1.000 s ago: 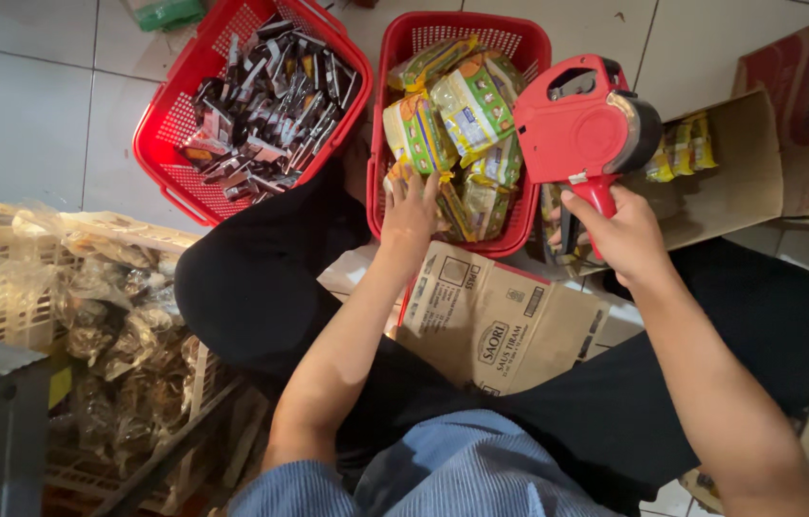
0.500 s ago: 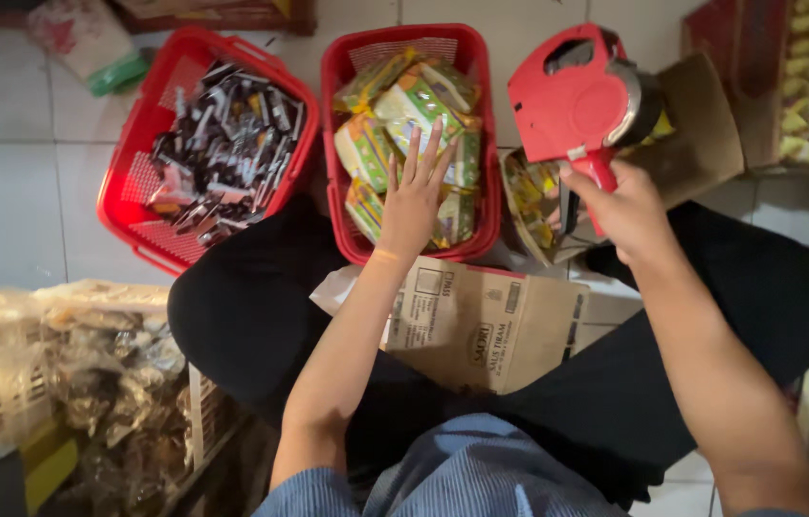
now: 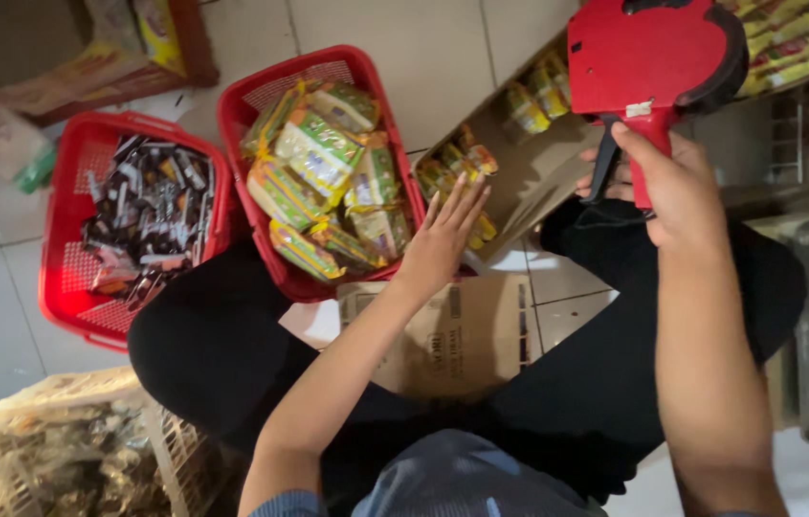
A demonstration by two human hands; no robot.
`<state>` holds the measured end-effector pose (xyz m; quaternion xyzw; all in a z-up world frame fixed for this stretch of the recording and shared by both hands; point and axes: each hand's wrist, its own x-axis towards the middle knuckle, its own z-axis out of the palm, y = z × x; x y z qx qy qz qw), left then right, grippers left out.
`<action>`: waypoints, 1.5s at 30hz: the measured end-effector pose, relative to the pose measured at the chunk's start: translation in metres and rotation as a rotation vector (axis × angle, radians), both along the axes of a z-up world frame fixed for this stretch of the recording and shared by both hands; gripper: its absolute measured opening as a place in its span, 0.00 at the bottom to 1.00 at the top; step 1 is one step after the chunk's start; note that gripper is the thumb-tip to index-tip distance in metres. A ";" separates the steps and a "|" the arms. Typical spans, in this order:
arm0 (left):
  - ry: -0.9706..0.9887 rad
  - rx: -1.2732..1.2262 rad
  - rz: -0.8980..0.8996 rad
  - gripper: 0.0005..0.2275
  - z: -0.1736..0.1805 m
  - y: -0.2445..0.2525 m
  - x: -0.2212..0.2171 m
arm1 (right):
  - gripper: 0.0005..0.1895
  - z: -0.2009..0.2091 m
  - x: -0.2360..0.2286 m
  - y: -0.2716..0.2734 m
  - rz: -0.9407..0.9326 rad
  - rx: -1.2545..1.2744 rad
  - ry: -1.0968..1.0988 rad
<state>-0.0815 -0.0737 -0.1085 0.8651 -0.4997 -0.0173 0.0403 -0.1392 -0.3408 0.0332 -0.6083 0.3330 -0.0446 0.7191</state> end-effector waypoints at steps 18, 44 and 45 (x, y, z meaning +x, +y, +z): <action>0.205 0.385 0.148 0.29 -0.168 -0.131 0.006 | 0.17 0.022 -0.015 -0.012 -0.030 0.129 0.008; 0.183 -0.361 0.177 0.32 0.110 0.041 0.021 | 0.15 -0.021 0.026 0.029 0.073 0.042 0.077; 0.213 -0.385 0.185 0.33 0.109 0.044 0.025 | 0.15 -0.020 0.029 0.036 0.090 0.049 0.075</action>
